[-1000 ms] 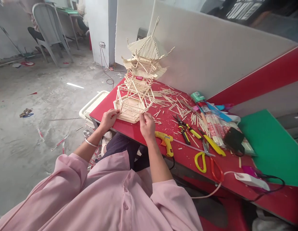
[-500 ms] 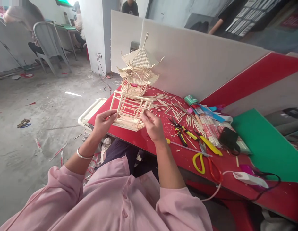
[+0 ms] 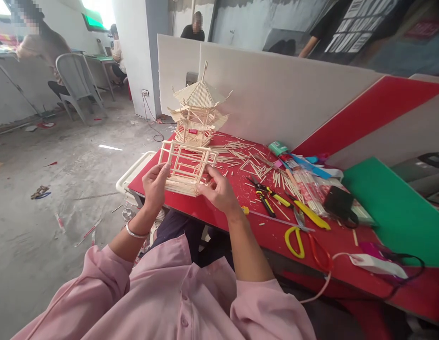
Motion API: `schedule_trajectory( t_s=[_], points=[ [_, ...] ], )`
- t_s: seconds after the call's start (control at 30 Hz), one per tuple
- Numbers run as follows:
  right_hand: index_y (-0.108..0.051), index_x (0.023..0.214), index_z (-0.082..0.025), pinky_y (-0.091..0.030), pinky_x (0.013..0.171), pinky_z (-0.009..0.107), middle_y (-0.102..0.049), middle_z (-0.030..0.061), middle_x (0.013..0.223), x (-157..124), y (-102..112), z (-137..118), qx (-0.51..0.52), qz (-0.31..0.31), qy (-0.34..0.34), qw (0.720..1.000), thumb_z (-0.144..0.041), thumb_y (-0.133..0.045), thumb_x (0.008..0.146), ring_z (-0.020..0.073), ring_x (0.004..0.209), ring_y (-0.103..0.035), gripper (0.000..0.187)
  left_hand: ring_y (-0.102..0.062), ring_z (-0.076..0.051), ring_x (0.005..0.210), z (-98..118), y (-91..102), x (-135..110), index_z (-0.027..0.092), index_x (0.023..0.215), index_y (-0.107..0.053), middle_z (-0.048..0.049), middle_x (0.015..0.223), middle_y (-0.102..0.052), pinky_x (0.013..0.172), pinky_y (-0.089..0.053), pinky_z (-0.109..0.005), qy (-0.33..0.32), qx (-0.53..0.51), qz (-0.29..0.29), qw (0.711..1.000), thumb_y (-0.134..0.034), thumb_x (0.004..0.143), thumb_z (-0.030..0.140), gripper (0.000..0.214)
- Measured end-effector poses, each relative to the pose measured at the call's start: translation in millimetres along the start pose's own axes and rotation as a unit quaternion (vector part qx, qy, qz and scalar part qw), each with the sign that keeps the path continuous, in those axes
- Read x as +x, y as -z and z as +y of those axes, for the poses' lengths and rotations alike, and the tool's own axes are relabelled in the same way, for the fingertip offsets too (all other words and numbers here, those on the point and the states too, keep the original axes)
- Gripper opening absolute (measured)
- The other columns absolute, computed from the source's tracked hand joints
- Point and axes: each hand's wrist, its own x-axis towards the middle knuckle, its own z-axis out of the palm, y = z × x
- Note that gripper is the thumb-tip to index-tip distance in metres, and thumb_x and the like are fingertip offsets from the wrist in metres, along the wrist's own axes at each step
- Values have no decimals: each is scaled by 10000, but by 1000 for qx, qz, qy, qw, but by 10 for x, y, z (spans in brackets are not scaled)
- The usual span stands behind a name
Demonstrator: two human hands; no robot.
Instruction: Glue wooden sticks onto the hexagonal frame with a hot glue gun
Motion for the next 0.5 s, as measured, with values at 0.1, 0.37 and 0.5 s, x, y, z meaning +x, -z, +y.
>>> schedule_trajectory(
  t_s=[0.1, 0.37, 0.5],
  points=[
    [-652, 1229, -237, -494, 686, 297, -675, 65, 1133, 4, -23, 34, -2, 14, 9, 1000, -387, -652, 776, 193, 884, -574, 477, -495, -94, 581, -7, -14, -15, 171, 769, -753, 15, 632, -587, 588, -404, -235, 12, -2, 6, 1000, -807, 687, 438, 285],
    [-685, 1126, -219, -479, 679, 294, -690, 64, 1044, -15, -74, -13, 21, 37, -3, 999, -461, -657, 816, 178, 822, -572, 394, -534, -105, 586, 12, -37, -63, 162, 777, -737, 3, 669, -633, 590, -442, -244, 40, -2, -12, 999, -828, 659, 450, 324],
    [-690, 1047, -222, -464, 674, 283, -678, 42, 921, -19, -125, -32, 8, 66, -6, 998, -501, -640, 840, 168, 788, -567, 351, -560, -117, 603, 9, -27, -64, 165, 791, -744, -4, 695, -658, 597, -456, -250, 46, -4, -16, 999, -825, 663, 441, 315]
  ],
)
